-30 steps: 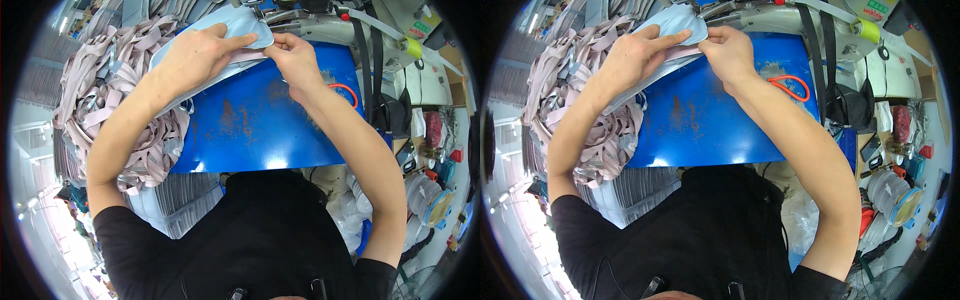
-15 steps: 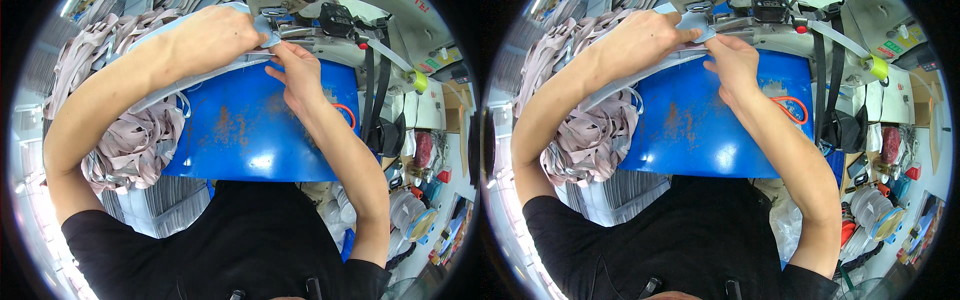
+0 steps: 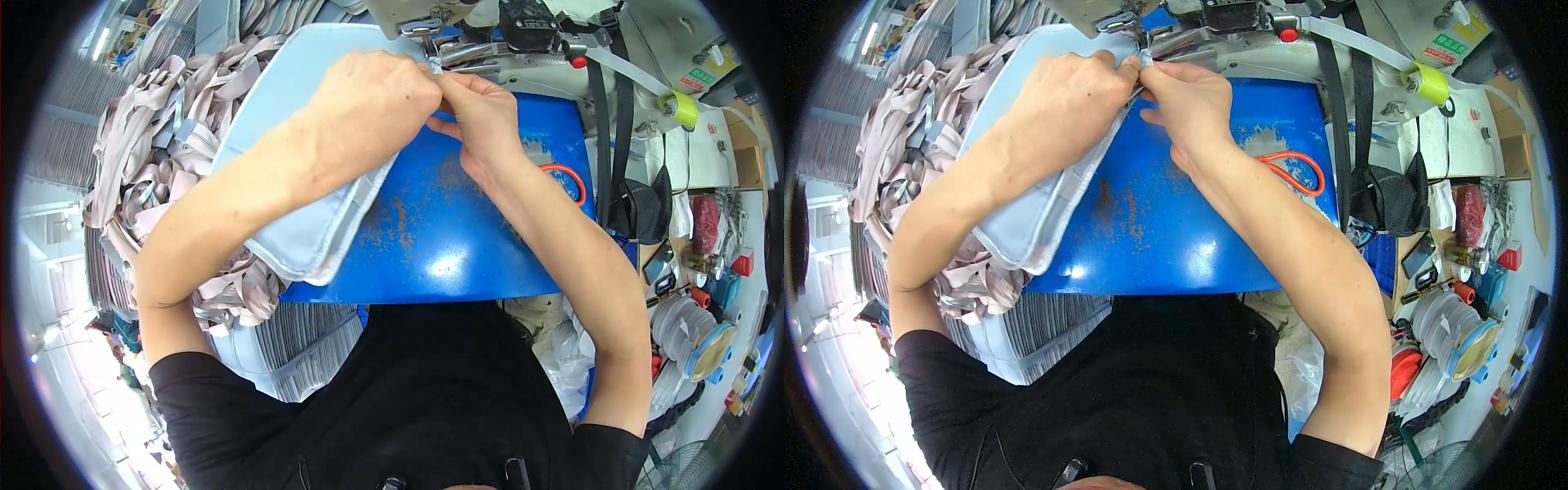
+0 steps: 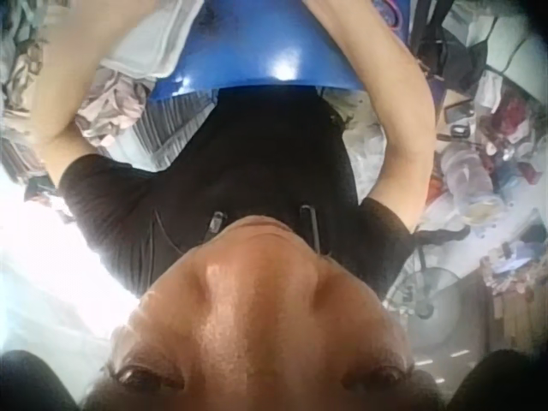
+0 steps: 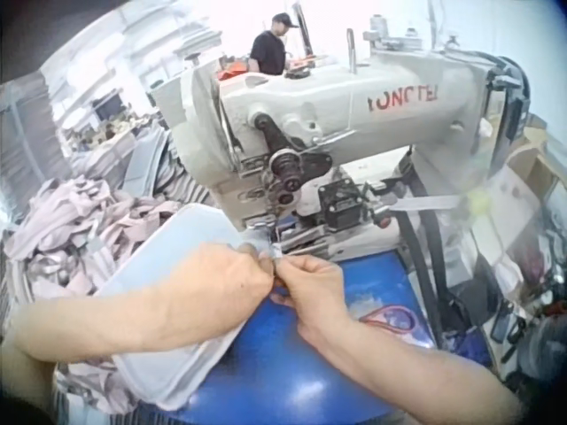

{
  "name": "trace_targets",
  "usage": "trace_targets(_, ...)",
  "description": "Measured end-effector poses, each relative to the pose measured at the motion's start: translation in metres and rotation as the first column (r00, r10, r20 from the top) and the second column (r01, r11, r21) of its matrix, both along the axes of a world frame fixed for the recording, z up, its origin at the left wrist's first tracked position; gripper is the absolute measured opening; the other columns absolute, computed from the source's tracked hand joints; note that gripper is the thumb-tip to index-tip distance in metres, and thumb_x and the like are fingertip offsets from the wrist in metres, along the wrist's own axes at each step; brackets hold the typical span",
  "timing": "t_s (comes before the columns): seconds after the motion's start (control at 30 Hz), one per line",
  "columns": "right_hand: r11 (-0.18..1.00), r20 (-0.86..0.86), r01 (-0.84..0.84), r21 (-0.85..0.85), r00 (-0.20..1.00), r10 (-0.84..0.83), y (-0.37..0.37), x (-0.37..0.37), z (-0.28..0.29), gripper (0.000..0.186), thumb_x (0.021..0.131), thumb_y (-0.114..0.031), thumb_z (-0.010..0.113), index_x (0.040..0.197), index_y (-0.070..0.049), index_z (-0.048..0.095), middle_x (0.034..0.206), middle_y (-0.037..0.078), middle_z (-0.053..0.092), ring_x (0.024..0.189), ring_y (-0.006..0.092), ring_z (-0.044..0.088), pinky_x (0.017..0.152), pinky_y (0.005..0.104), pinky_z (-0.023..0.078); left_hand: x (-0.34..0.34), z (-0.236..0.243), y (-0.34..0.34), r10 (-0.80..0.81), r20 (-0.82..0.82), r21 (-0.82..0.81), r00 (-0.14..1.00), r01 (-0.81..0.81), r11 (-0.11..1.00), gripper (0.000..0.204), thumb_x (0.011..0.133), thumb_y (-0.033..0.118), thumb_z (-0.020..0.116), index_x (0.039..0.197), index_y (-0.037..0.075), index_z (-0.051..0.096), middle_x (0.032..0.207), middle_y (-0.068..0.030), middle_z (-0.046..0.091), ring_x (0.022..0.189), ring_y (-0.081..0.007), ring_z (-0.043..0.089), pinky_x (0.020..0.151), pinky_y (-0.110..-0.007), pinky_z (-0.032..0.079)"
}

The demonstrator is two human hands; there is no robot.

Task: The person operates a sewing machine to stitch the edges of light blue fabric masks. They repeatedly pick up masks from a pile, align them under the presser foot, and sew the perimeter. After sewing, they use scissors to trim excess threads and place the finished masks into a stack.

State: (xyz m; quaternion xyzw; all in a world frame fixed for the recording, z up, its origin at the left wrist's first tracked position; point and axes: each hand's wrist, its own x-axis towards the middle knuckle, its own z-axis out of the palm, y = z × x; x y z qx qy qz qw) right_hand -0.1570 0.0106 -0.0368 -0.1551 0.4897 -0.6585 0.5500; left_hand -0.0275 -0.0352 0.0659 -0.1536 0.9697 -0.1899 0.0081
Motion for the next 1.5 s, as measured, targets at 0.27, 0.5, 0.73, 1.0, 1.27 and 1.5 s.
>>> trace_targets(0.27, 0.999, 0.027, -0.008, -0.045, 1.0, 0.01, 0.01, -0.001, -0.01, 0.028, 0.093, -0.015, 0.076, 0.113, 0.005, 0.074, 0.101, 0.011, 0.075, 0.09, 0.0161, 0.07, 0.078, 0.0317, 0.055, -0.019, -0.032, 0.016, 0.183, -0.219, 0.167, 0.958, -0.148, 0.975, 0.021, 0.081, 0.005, 0.067, 0.099, -0.006, 0.062, 0.08, -0.0211, 0.071, 0.07, -0.0371, 0.073, 0.062, -0.044, 0.059)
trace_targets(0.5, 0.984, -0.245, -0.111, -0.142, 0.967, 0.074, 0.03, -0.015, -0.028, 0.028, 0.098, -0.016, 0.07, 0.118, 0.004, 0.072, 0.093, 0.006, 0.074, 0.082, 0.0108, 0.065, 0.075, 0.0284, 0.051, -0.024, -0.064, 0.023, 0.402, -0.499, 0.386, 0.768, -0.218, 0.896, 0.02, 0.088, 0.006, 0.063, 0.104, -0.004, 0.055, 0.073, -0.0236, 0.068, 0.07, -0.0411, 0.071, 0.062, -0.046, 0.056)
trace_targets(0.73, 0.963, -0.824, -0.222, -0.155, 0.566, -0.002, 0.06, -0.008, -0.029, 0.034, 0.1, -0.02, 0.07, 0.128, -0.001, 0.066, 0.071, -0.002, 0.058, 0.064, 0.0063, 0.051, 0.059, 0.0286, 0.044, 0.014, -0.088, 0.014, 0.691, -0.407, 0.901, 0.598, 0.136, 0.413, 0.043, 0.098, 0.008, 0.064, 0.14, 0.003, 0.056, 0.098, -0.0109, 0.071, 0.076, -0.0261, 0.069, 0.066, -0.034, 0.053)
trace_targets(1.0, 0.93, -0.015, -0.193, -0.313, 0.98, 0.198, 0.069, -0.002, -0.027, 0.038, 0.103, -0.014, 0.064, 0.135, 0.005, 0.06, 0.104, 0.008, 0.074, 0.089, 0.0097, 0.069, 0.08, 0.0265, 0.057, 0.139, -0.152, 0.033, 0.861, -0.501, 0.836, 0.093, -0.204, 0.509, 0.06, 0.097, 0.024, 0.073, 0.145, -0.004, 0.053, 0.14, -0.0192, 0.057, 0.131, -0.0265, 0.054, 0.109, -0.04, 0.044)
trace_targets(1.27, 0.921, 0.166, -0.147, -0.361, 0.961, 0.219, 0.037, -0.007, -0.023, 0.037, 0.103, -0.015, 0.061, 0.134, 0.006, 0.059, 0.114, 0.013, 0.073, 0.093, 0.0147, 0.072, 0.082, 0.0285, 0.06, 0.141, -0.115, 0.05, 0.989, -0.147, 0.886, 0.023, 0.447, 0.122, 0.053, 0.103, 0.023, 0.063, 0.149, 0.001, 0.049, 0.134, -0.0109, 0.064, 0.118, -0.0179, 0.062, 0.103, -0.033, 0.048)
trace_targets(1.5, 0.944, -0.071, -0.118, -0.308, 0.992, 0.101, 0.032, -0.026, -0.026, 0.034, 0.106, -0.025, 0.062, 0.128, 0.002, 0.065, 0.084, -0.001, 0.064, 0.071, 0.0071, 0.058, 0.062, 0.0221, 0.048, 0.138, -0.103, 0.036, 0.971, -0.233, 0.891, 0.047, 0.409, 0.194, 0.055, 0.101, 0.016, 0.068, 0.151, 0.003, 0.048, 0.133, -0.0102, 0.065, 0.115, -0.0148, 0.063, 0.098, -0.031, 0.051)
